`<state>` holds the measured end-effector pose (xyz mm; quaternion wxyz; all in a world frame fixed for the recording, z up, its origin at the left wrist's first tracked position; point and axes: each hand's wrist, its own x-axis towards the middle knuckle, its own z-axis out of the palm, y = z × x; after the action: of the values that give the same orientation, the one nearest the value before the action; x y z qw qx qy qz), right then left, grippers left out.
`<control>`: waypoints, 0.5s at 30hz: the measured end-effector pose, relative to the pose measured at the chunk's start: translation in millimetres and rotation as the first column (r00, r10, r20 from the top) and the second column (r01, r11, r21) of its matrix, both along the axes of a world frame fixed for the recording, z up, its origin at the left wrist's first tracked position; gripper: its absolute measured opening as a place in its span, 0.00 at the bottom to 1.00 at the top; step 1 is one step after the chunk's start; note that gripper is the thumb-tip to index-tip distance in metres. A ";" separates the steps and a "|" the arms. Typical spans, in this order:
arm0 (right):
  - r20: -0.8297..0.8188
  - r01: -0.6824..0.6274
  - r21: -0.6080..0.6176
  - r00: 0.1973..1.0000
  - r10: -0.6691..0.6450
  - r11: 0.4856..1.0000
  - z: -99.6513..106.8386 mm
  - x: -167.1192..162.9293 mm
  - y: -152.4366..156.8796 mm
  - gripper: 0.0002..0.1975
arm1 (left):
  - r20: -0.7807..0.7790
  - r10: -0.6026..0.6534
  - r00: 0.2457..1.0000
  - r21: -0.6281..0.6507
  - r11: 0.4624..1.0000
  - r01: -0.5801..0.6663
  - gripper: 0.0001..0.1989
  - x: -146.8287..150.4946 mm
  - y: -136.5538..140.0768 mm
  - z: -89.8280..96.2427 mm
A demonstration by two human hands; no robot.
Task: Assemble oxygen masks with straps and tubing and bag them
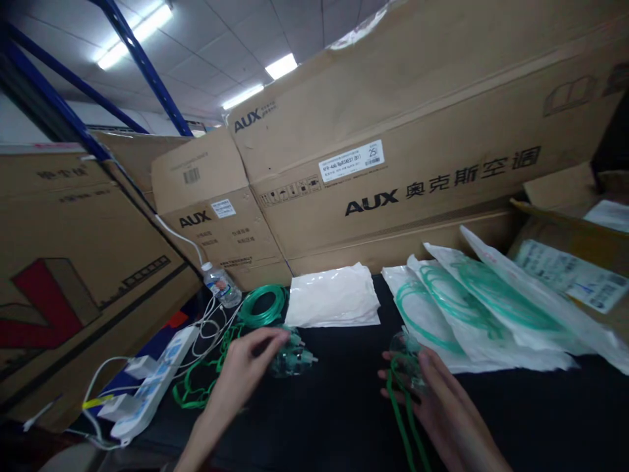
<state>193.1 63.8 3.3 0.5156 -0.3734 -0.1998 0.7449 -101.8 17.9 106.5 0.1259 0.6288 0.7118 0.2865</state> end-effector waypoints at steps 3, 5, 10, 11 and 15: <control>0.043 0.027 -0.072 0.999 -0.024 0.997 -6.6 7.7 -3.7 0.28 | -0.135 0.086 0.987 -0.019 0.996 -0.090 0.15 -47.6 40.3 4.8; 0.073 0.074 -0.086 0.995 -0.068 0.994 -8.8 7.5 -11.0 0.29 | -0.217 0.122 0.969 -0.074 0.987 -0.141 0.14 -68.7 69.6 -4.2; 0.037 0.085 -0.003 0.996 -0.085 0.996 -13.7 2.9 -19.8 0.26 | -0.361 0.124 0.924 -0.269 0.935 -0.231 0.15 -93.1 118.3 -36.3; 0.015 0.078 0.011 0.997 -0.078 0.997 -15.7 2.9 -18.7 0.24 | -0.372 0.120 0.920 -0.295 0.925 -0.240 0.15 -96.2 122.9 -39.9; -0.003 0.069 0.059 0.998 -0.069 0.996 -23.7 4.0 -12.1 0.22 | -0.370 0.140 0.919 -0.333 0.903 -0.272 0.15 -109.5 131.2 -42.6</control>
<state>197.1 51.7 -20.4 0.5521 -0.3644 -0.2086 0.7203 -211.3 149.1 63.9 0.0895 0.5524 0.8276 0.0441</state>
